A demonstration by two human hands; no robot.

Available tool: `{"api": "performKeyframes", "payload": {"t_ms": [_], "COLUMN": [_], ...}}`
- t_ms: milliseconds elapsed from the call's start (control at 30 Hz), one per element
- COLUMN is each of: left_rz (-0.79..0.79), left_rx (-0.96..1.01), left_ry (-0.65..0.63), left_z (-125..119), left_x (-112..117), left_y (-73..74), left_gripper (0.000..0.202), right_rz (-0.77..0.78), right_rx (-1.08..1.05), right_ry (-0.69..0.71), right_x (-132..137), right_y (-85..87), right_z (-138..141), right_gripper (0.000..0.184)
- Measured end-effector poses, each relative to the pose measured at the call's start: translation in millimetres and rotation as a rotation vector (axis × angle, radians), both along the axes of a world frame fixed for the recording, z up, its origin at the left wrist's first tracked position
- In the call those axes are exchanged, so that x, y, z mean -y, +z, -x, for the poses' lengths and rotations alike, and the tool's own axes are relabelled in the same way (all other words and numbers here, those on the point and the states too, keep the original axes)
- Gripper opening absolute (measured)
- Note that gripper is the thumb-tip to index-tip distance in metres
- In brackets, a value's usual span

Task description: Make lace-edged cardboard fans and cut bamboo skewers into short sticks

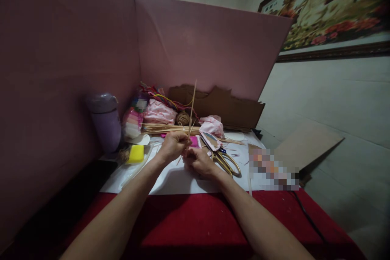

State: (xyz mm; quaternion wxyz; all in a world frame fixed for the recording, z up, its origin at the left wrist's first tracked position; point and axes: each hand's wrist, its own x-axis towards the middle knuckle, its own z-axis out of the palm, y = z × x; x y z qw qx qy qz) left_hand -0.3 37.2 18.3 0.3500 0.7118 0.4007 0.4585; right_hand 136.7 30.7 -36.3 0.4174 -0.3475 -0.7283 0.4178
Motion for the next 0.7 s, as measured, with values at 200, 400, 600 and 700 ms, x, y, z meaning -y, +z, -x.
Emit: {"api": "performKeyframes", "payload": {"t_ms": [200,400,600,700], "left_rz": [0.029,0.129,0.234,0.218], "left_rx": [0.008,0.001,0.025,0.141], "left_ry": [-0.022,-0.098,-0.114,-0.093], "left_z": [2.2,7.7,12.8,12.1], "left_x": [-0.8,2.5,3.9,8.0], "left_y": [3.7,13.3,18.3,22.8], "left_gripper": [0.016,0.018,0.018,0.018], "right_rz": [0.059,0.105,0.1,0.139], "right_rx": [0.021,-0.013,-0.005,-0.022], "right_ry": [0.018,0.093,0.095,0.073], "right_x": [1.1,4.0,4.3,4.4], "right_y": [2.2,4.7,4.7,4.5], "right_z": [0.4,-0.9,0.8,2.2], "right_gripper": [0.011,0.007,0.023,0.022]}}
